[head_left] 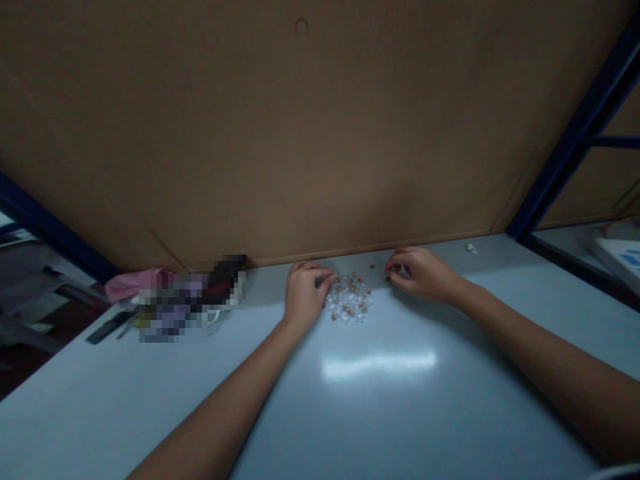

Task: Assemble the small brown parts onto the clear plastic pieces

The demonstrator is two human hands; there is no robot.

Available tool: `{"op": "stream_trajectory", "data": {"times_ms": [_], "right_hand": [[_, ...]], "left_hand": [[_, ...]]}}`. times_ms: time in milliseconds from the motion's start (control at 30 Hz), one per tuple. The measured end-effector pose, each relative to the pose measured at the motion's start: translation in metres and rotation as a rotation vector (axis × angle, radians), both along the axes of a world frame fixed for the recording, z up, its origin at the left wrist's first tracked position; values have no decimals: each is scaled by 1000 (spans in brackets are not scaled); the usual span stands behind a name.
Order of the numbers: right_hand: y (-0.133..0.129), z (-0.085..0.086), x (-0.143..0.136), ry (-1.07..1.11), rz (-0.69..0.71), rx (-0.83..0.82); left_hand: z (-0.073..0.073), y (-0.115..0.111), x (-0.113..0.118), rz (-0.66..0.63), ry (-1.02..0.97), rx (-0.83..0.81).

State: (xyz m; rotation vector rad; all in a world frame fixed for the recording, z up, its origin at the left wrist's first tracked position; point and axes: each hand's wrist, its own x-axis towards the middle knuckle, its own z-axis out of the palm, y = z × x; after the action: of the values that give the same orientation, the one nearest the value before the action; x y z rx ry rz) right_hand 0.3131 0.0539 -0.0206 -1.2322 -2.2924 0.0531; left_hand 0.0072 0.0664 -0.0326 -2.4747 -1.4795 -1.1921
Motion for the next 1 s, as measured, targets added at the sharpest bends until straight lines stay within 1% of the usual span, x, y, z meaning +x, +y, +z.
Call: {"op": "stream_trajectory", "data": {"times_ms": [367,533,633,700,833,1000], "right_hand": [[-6,-1,-8,17,5,19],[-7,-9,-18,-53,37,93],[-6,-17,-23,-130,-38,128],[-5,-22,-25,-168,-78,112],[-2,-27,-25,-188,-78,45],[3,-26,-23,-90,-41,54]], "left_hand": [[0,-3,6,2,0,56],[3,-9,12,-32,4,75],[4,-13,15,-94,27,78],[4,-15,16,-125,39,77],[4,-15,17,-138,38,74],[4,-14,16,-144,20,86]]}}
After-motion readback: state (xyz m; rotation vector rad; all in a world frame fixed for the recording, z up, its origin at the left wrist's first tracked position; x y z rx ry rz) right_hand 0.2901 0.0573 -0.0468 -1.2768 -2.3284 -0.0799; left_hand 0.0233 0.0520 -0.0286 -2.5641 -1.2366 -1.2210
